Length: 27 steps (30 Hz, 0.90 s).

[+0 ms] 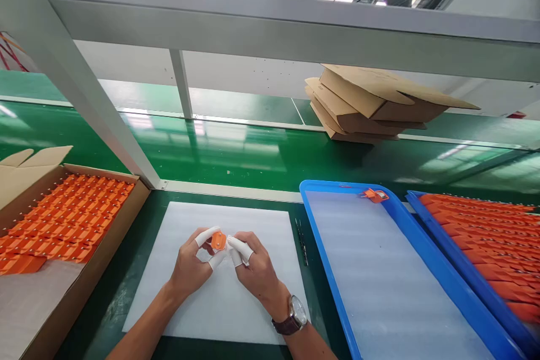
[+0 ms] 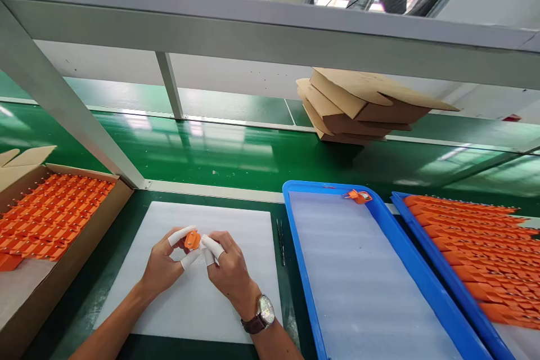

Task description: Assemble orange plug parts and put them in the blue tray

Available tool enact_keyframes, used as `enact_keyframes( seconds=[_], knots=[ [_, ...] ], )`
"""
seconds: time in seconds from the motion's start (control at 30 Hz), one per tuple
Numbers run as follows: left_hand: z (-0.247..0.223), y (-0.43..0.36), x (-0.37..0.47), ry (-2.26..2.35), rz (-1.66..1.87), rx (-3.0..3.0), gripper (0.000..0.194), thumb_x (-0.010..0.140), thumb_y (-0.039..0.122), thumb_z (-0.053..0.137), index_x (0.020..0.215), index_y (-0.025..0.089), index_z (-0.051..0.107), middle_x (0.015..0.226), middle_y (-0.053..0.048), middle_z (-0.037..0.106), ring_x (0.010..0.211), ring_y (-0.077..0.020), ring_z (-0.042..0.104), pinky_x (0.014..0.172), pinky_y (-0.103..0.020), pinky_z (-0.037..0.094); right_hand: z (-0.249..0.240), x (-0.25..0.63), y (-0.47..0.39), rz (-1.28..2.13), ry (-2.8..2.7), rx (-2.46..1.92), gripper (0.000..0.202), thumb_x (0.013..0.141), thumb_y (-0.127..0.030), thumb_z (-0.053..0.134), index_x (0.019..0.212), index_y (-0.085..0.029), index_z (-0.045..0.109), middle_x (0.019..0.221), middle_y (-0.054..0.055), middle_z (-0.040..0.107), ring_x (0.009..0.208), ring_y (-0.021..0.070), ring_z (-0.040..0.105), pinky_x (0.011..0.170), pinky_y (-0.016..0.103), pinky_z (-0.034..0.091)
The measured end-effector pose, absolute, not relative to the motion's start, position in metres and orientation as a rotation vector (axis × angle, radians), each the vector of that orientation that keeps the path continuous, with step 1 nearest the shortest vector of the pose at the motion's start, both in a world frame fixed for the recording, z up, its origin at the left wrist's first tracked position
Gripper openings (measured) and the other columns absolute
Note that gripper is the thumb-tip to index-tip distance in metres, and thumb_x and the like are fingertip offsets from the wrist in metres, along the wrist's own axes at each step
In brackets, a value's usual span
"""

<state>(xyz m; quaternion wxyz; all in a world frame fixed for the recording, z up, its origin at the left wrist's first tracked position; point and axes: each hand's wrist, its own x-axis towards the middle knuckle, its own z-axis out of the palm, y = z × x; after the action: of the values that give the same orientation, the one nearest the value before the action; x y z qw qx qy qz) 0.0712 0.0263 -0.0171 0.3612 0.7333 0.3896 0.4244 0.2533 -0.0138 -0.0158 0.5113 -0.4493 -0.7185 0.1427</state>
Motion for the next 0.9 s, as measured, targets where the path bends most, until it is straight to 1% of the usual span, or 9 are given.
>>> enact_keyframes(
  seconds=[0.1, 0.23, 0.3, 0.4, 0.53, 0.73, 0.8, 0.83, 0.9],
  knots=[
    [-0.013, 0.025, 0.074, 0.991, 1.089, 1.888, 0.044, 0.091, 0.021, 0.067, 0.134, 0.028, 0.061, 0.106, -0.004, 0.066, 0.08, -0.015, 0.063, 0.07, -0.033, 0.063, -0.017, 0.257, -0.012, 0.344, -1.668, -1.093, 0.048, 0.091, 0.0, 0.055, 0.131, -0.026, 0.059, 0.107, 0.009, 0.064, 0.097, 0.0219, 0.063, 0.078, 0.038, 0.061],
    [-0.01, 0.024, 0.075, 0.954, 1.058, 1.926, 0.046, 0.093, 0.018, 0.064, 0.138, 0.027, 0.058, 0.113, -0.006, 0.067, 0.084, -0.0157, 0.065, 0.073, -0.033, 0.063, -0.016, 0.256, -0.012, 0.365, -1.617, -1.054, 0.05, 0.09, 0.001, 0.055, 0.132, -0.026, 0.058, 0.108, 0.009, 0.063, 0.097, 0.0207, 0.063, 0.077, 0.036, 0.061],
    [-0.011, 0.024, 0.075, 0.945, 1.057, 1.958, 0.047, 0.092, 0.017, 0.063, 0.138, 0.027, 0.058, 0.113, -0.006, 0.068, 0.085, -0.0161, 0.065, 0.072, -0.032, 0.063, -0.015, 0.255, -0.012, 0.387, -1.619, -1.046, 0.051, 0.089, 0.002, 0.055, 0.132, -0.026, 0.057, 0.108, 0.009, 0.063, 0.096, 0.0205, 0.063, 0.075, 0.035, 0.061],
    [-0.015, 0.024, 0.074, 0.965, 1.079, 2.004, 0.049, 0.091, 0.016, 0.065, 0.137, 0.027, 0.057, 0.111, -0.005, 0.068, 0.079, -0.0147, 0.064, 0.07, -0.031, 0.062, -0.015, 0.256, -0.012, 0.403, -1.652, -1.049, 0.052, 0.088, 0.003, 0.054, 0.132, -0.025, 0.058, 0.107, 0.009, 0.063, 0.096, 0.0208, 0.062, 0.076, 0.036, 0.061],
    [-0.019, 0.026, 0.074, 1.045, 1.194, 2.034, 0.05, 0.09, 0.013, 0.065, 0.137, 0.029, 0.057, 0.11, -0.004, 0.067, 0.07, -0.0117, 0.061, 0.064, -0.03, 0.061, -0.016, 0.256, -0.012, 0.398, -1.739, -1.033, 0.053, 0.088, 0.002, 0.055, 0.133, -0.025, 0.056, 0.107, 0.01, 0.065, 0.096, 0.022, 0.063, 0.078, 0.038, 0.061],
    [-0.02, 0.029, 0.074, 1.087, 1.236, 2.052, 0.05, 0.09, 0.012, 0.065, 0.136, 0.03, 0.056, 0.106, -0.002, 0.065, 0.07, -0.0118, 0.059, 0.061, -0.029, 0.058, -0.017, 0.254, -0.013, 0.359, -1.86, -1.005, 0.05, 0.087, 0.001, 0.057, 0.13, -0.024, 0.058, 0.107, 0.01, 0.067, 0.093, 0.0231, 0.064, 0.073, 0.038, 0.061],
    [-0.019, 0.029, 0.073, 1.085, 1.196, 2.013, 0.049, 0.091, 0.014, 0.065, 0.137, 0.03, 0.056, 0.108, -0.003, 0.064, 0.07, -0.0117, 0.058, 0.063, -0.03, 0.059, -0.018, 0.257, -0.012, 0.349, -1.83, -1.033, 0.049, 0.087, 0.001, 0.057, 0.129, -0.024, 0.058, 0.105, 0.01, 0.067, 0.092, 0.0232, 0.064, 0.072, 0.038, 0.06],
    [-0.018, 0.029, 0.073, 1.07, 1.155, 1.991, 0.049, 0.092, 0.015, 0.064, 0.137, 0.031, 0.055, 0.111, -0.004, 0.063, 0.073, -0.0126, 0.059, 0.066, -0.032, 0.06, -0.019, 0.259, -0.011, 0.349, -1.793, -1.058, 0.048, 0.087, 0.0, 0.057, 0.129, -0.024, 0.059, 0.104, 0.01, 0.067, 0.092, 0.0231, 0.064, 0.073, 0.038, 0.061],
    [-0.016, 0.028, 0.073, 1.004, 1.045, 1.958, 0.049, 0.094, 0.016, 0.06, 0.14, 0.031, 0.053, 0.118, -0.007, 0.06, 0.086, -0.0167, 0.062, 0.074, -0.036, 0.061, -0.019, 0.263, -0.009, 0.369, -1.7, -1.11, 0.046, 0.089, 0.0, 0.056, 0.128, -0.024, 0.06, 0.105, 0.009, 0.066, 0.094, 0.0225, 0.064, 0.076, 0.038, 0.061]
  ],
)
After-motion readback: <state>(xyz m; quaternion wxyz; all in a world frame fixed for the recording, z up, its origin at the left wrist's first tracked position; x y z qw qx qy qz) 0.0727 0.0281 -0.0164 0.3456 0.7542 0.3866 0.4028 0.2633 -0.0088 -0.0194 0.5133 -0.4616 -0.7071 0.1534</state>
